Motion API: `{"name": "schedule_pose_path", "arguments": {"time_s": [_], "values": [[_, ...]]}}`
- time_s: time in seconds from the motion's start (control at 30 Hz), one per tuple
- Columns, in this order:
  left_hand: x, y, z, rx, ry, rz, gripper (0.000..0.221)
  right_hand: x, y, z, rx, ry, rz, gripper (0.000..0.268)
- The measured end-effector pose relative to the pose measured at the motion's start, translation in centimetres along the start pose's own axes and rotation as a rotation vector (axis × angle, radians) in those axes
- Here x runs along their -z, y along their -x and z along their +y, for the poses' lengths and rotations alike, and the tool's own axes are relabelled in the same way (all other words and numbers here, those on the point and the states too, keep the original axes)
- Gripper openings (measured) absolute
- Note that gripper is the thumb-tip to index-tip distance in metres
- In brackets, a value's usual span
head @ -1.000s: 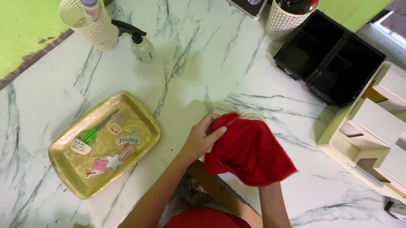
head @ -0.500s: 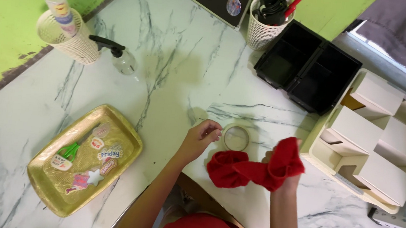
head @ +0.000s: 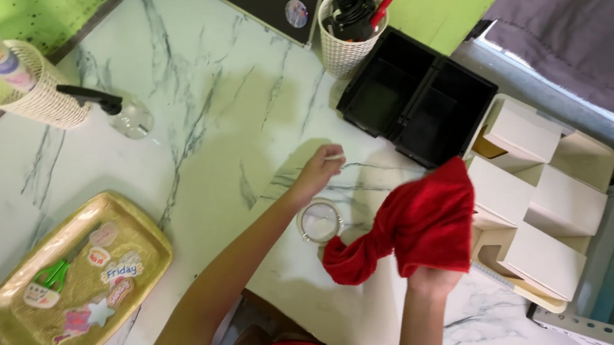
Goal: Cutting out individual stickers from a sheet using scissors and placing them on a tray.
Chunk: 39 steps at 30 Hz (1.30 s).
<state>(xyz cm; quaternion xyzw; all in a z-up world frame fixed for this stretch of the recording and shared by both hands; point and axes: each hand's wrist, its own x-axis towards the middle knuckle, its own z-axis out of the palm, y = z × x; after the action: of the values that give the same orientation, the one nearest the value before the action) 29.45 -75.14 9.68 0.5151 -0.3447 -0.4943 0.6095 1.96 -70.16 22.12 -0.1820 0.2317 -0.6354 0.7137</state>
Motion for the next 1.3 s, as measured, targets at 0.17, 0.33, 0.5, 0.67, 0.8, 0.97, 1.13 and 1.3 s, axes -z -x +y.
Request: {"name": "schedule_pose_path", "arguments": {"time_s": [0.17, 0.33, 0.5, 0.67, 0.8, 0.97, 1.13, 1.3], "values": [[0.4, -10.7, -4.9, -0.226, -0.289, 0.261, 0.065, 3.6, 0.4, 1.5, -0.103, -0.145, -0.032, 0.052], [-0.7, -12.1, -0.1, -0.359, -0.423, 0.244, 0.053, 5.6, 0.6, 1.8, -0.144, 0.021, 0.12, 0.05], [0.7, -7.6, 2.0, -0.184, -0.507, 0.218, 0.034, 3.7, 0.4, 1.1, -0.131, 0.034, -0.242, 0.054], [1.6, -1.0, 1.2, -0.153, -0.412, 0.182, 0.042, 2.7, 0.2, 1.7, -0.167, 0.156, 0.008, 0.055], [1.6, 2.6, 0.1, -0.232, -0.529, 0.085, 0.031, 5.1, 0.6, 2.8, -0.257, 0.177, 0.046, 0.052], [0.3, 9.3, 4.8, -0.399, -0.778, -0.296, 0.028, 3.3, 1.3, 4.1, -0.285, 0.156, 0.037, 0.052], [3.6, 11.0, 3.4, -0.516, -0.954, -0.298, 0.026, 2.4, 1.6, 4.2, -0.285, 0.144, 0.027, 0.053], [8.5, 10.0, 3.7, -0.415, -0.998, 0.029, 0.026, 2.2, 1.4, 4.7, -0.304, 0.189, 0.034, 0.052]]}}
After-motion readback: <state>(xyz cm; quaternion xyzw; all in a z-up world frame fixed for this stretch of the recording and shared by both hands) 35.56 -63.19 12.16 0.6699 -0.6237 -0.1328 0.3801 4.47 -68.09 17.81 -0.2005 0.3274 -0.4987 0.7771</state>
